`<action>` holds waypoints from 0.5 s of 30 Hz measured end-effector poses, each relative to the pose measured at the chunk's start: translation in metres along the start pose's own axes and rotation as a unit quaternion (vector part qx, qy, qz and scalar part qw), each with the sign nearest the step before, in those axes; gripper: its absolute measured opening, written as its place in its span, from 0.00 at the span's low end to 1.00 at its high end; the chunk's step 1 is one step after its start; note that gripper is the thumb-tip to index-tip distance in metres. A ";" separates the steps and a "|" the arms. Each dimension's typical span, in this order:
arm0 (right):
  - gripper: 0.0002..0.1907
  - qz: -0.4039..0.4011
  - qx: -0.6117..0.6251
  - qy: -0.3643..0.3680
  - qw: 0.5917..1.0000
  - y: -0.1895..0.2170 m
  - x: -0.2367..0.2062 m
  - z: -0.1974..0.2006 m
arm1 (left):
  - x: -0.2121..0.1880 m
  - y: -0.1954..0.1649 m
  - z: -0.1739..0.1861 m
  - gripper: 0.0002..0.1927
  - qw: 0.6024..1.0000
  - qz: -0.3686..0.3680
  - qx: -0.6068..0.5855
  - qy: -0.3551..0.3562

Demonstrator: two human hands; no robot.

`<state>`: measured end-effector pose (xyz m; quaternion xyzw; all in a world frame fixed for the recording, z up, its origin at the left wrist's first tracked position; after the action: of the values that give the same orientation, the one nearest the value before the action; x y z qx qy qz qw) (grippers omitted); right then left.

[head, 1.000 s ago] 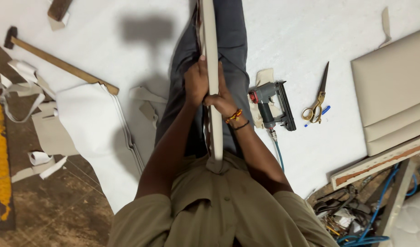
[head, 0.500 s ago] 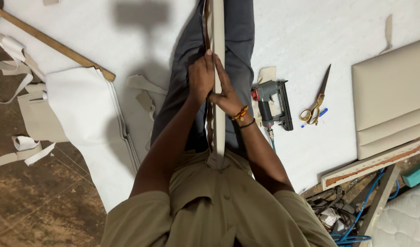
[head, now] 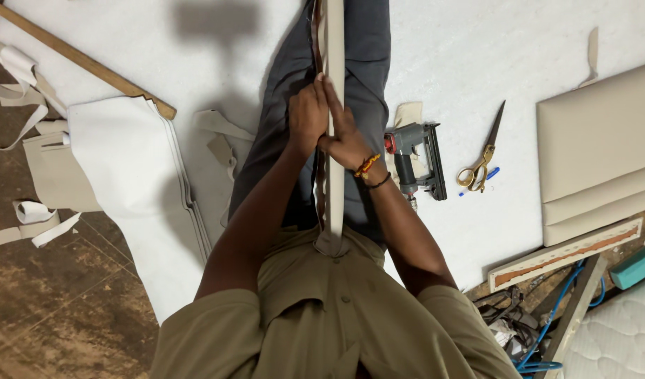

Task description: The person sits on the workshop floor and stretches a long strip of beige fabric over a narrow wooden frame piece, folding the fabric edges over the wood. They use a pneumatic nail gun to fasten the fabric along the strip, working section by section and pressing the fabric taut between fastening passes.

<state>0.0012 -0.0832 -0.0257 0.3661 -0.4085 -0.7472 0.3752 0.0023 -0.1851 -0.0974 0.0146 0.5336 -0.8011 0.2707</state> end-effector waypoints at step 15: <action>0.26 -0.223 -0.332 -0.224 0.889 -0.187 -0.197 0.054 | -0.004 -0.036 -0.021 0.28 0.990 0.032 0.132 -0.021</action>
<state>-0.0051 0.1760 -0.1219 0.1249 -0.1174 -0.9653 0.1972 -0.0155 -0.1549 -0.0748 0.0509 0.4165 -0.8558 0.3027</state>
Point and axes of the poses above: each hand's wrist, its own x-axis towards the middle knuckle, its own z-axis out of the back of the hand, y = z × x, the point moved 10 cm from there along x, towards the middle knuckle, and after that the axes turned 11 degrees about y, right-handed, at the moved point
